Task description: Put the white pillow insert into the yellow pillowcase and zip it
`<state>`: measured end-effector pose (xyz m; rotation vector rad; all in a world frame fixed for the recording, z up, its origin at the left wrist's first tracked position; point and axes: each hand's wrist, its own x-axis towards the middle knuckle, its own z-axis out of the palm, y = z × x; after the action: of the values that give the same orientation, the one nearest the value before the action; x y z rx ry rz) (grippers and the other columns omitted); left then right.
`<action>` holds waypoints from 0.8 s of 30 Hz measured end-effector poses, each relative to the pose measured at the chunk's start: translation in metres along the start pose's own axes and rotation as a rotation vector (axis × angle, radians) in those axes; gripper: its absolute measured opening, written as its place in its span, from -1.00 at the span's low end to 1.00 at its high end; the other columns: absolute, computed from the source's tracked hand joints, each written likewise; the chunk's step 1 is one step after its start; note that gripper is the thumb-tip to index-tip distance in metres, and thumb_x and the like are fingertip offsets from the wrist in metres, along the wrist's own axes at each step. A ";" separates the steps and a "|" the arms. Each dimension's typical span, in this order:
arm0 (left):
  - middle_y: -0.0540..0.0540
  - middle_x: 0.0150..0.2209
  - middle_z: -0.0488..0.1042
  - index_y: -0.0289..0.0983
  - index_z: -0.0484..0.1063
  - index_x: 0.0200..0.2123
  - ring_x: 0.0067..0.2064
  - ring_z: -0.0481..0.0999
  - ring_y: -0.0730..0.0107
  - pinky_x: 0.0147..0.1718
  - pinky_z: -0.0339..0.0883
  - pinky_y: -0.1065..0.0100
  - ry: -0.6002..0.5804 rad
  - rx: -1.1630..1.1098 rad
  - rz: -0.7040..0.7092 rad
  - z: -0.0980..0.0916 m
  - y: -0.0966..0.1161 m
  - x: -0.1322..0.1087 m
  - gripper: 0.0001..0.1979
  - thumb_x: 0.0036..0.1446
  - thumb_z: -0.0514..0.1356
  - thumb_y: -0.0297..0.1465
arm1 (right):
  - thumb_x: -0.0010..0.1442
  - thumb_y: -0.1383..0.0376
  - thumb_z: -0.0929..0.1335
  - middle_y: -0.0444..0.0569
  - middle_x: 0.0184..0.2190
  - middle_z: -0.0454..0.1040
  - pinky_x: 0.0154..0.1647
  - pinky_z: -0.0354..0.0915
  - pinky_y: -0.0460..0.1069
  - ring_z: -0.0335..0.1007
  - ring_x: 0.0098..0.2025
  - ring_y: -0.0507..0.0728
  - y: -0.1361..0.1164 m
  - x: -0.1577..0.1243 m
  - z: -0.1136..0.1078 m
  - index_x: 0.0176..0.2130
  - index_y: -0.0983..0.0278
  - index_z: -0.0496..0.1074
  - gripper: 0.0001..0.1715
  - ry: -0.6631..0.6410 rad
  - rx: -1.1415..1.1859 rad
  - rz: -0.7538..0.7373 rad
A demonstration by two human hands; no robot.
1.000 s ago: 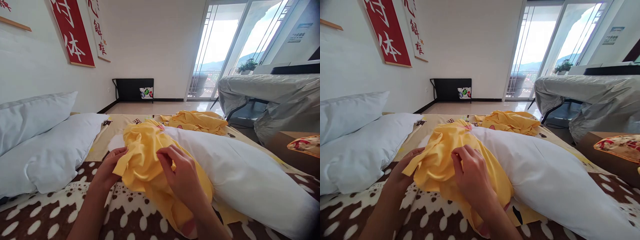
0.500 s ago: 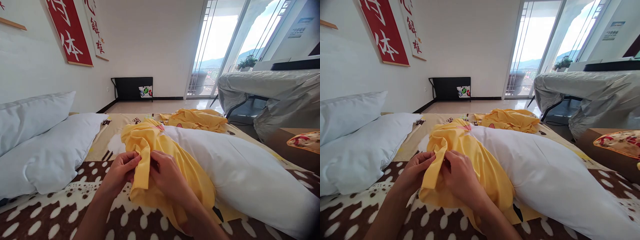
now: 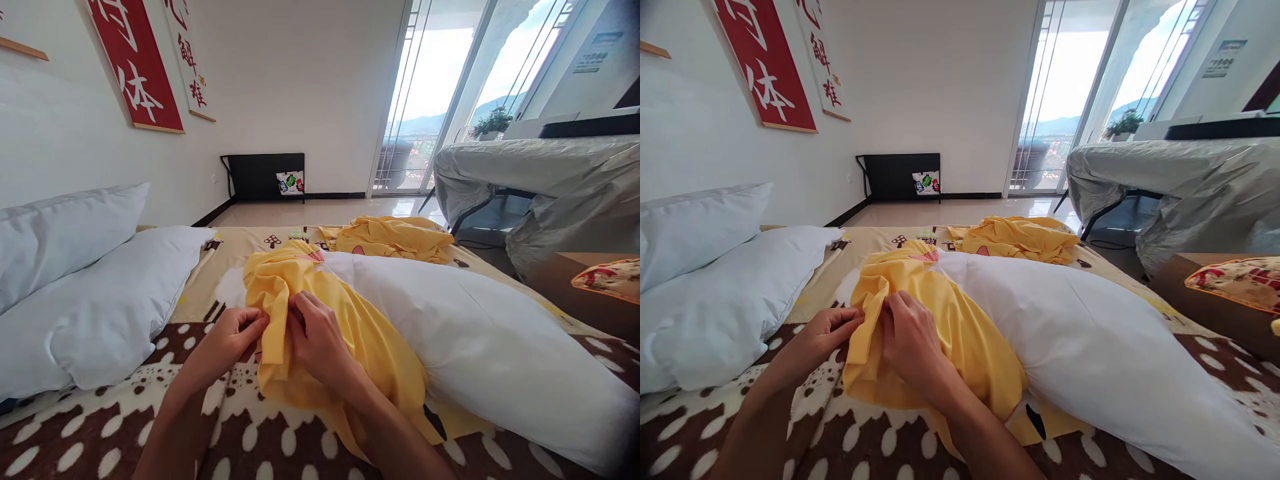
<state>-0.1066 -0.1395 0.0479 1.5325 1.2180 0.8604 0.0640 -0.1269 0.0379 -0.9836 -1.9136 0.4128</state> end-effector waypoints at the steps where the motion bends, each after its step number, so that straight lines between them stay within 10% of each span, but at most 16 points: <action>1: 0.04 -0.62 0.23 -0.30 0.32 -0.55 -0.59 0.17 0.54 -0.63 0.04 0.51 0.015 0.042 0.026 0.000 0.001 -0.002 -0.73 0.03 0.21 -0.24 | 0.17 0.37 0.21 -0.13 -0.46 0.31 -0.45 0.05 -0.10 0.14 -0.46 0.00 0.001 0.000 0.000 -0.45 0.25 0.21 -0.85 0.003 -0.003 -0.004; 7: 0.03 -0.50 0.34 -0.24 0.38 -0.40 -0.51 0.26 0.49 -0.55 0.15 0.54 0.403 -0.052 0.262 0.010 0.011 -0.008 -0.87 0.02 0.24 -0.31 | 0.10 0.40 0.23 -0.13 -0.44 0.30 -0.44 0.06 -0.09 0.13 -0.45 0.02 0.003 -0.003 0.000 -0.44 0.23 0.17 -0.88 -0.028 -0.039 -0.038; 17: 0.01 -0.53 0.32 -0.29 0.36 -0.48 -0.51 0.30 0.47 -0.58 0.19 0.51 0.029 0.048 0.100 0.009 0.009 -0.003 -0.77 0.07 0.18 -0.24 | 0.01 0.35 0.29 -0.12 -0.43 0.27 -0.42 0.06 -0.08 0.14 -0.44 0.04 0.002 -0.004 0.001 -0.44 0.21 0.10 -0.81 -0.049 -0.068 -0.071; 24: 0.02 -0.55 0.35 -0.32 0.47 -0.43 -0.57 0.28 0.54 -0.64 0.16 0.55 -0.032 -0.338 -0.003 0.007 0.004 0.005 -0.78 -0.08 0.32 -0.27 | 0.18 0.35 0.22 -0.08 -0.43 0.32 -0.37 0.12 -0.05 0.17 -0.43 0.06 -0.001 -0.005 0.008 -0.35 0.25 0.29 -0.92 0.006 -0.173 -0.166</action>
<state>-0.0975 -0.1362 0.0493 1.2663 0.9929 0.9809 0.0584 -0.1302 0.0315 -0.9250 -2.0335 0.1501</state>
